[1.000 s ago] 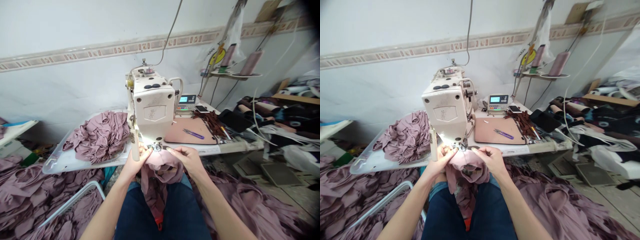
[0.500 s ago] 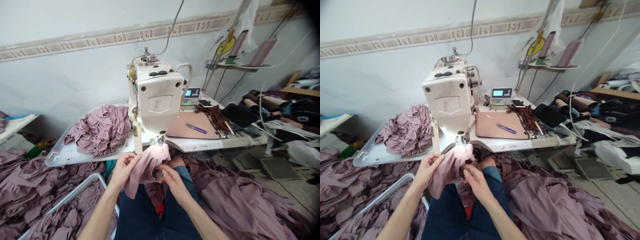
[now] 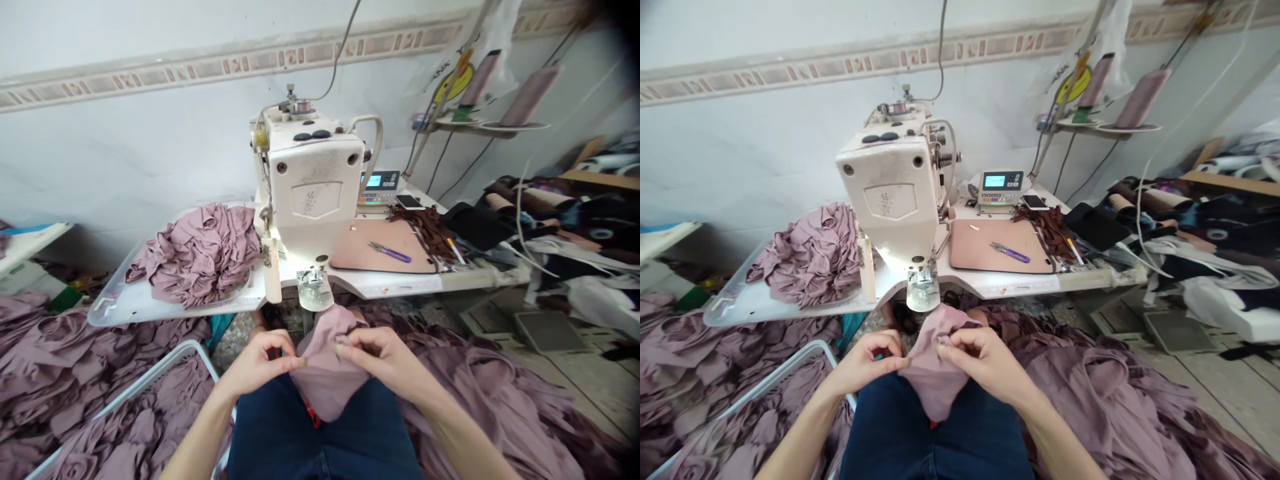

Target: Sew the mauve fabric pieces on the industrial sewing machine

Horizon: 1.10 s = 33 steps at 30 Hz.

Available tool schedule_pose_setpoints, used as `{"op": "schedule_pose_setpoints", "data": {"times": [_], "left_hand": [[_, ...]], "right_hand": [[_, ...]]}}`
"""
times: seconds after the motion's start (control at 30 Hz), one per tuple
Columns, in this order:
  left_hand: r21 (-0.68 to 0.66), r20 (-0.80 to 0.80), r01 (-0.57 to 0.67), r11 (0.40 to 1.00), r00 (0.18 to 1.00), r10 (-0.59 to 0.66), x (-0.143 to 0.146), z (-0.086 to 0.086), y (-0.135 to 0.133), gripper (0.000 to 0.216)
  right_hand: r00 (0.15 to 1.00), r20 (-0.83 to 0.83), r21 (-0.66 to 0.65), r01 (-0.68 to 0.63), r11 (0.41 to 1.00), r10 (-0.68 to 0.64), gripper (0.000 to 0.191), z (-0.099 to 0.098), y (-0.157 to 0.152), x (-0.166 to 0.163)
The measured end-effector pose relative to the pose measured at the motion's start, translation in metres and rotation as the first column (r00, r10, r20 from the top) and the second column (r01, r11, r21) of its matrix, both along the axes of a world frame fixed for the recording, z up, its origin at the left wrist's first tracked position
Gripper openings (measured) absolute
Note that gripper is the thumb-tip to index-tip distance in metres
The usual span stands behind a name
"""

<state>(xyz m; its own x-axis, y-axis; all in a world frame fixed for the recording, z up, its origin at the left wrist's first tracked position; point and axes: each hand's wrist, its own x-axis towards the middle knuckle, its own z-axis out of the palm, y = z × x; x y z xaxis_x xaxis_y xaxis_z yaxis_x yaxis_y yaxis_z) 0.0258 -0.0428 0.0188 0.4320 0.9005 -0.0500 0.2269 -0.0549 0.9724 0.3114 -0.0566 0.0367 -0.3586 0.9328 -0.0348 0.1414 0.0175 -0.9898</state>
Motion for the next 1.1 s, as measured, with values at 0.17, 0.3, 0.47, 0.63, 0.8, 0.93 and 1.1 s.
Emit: {"op": "schedule_pose_setpoints", "data": {"times": [0.17, 0.3, 0.47, 0.63, 0.8, 0.93, 1.1], "left_hand": [[-0.043, -0.012, 0.1, 0.994, 0.995, -0.101, 0.02, 0.0, -0.005, 0.051], [-0.179, 0.025, 0.399, 0.899, 0.916, -0.401, 0.04, -0.02, -0.018, 0.046], [-0.209, 0.044, 0.219, 0.953, 0.976, -0.214, 0.027, -0.031, -0.026, 0.05], [-0.115, 0.029, -0.07, 0.991, 0.997, 0.074, 0.013, -0.017, -0.021, 0.044], [0.183, -0.048, -0.061, 0.981, 0.996, 0.071, 0.013, 0.001, -0.011, 0.032], [0.302, -0.078, -0.05, 0.952, 0.994, 0.077, 0.016, 0.014, -0.001, 0.029], [0.195, 0.074, -0.165, 0.967, 0.985, 0.154, 0.028, 0.026, 0.014, 0.027]], "right_hand": [[0.902, 0.289, 0.181, -0.382, 0.906, 0.322, 0.028, 0.016, -0.009, -0.008], [0.861, 0.315, 0.211, -0.474, 0.855, 0.4, 0.025, 0.013, -0.007, -0.011], [0.918, 0.273, 0.101, -0.324, 0.941, 0.287, 0.019, 0.002, 0.002, 0.003], [0.985, 0.157, 0.035, -0.08, 0.996, 0.074, 0.031, -0.012, 0.006, 0.002], [0.988, 0.139, 0.168, 0.041, 0.985, -0.065, 0.038, 0.001, 0.004, -0.008], [0.97, 0.169, 0.38, 0.101, 0.919, -0.177, 0.034, 0.016, 0.003, -0.011], [0.959, 0.094, 0.394, 0.212, 0.894, -0.269, 0.027, 0.018, 0.019, -0.01]]}}
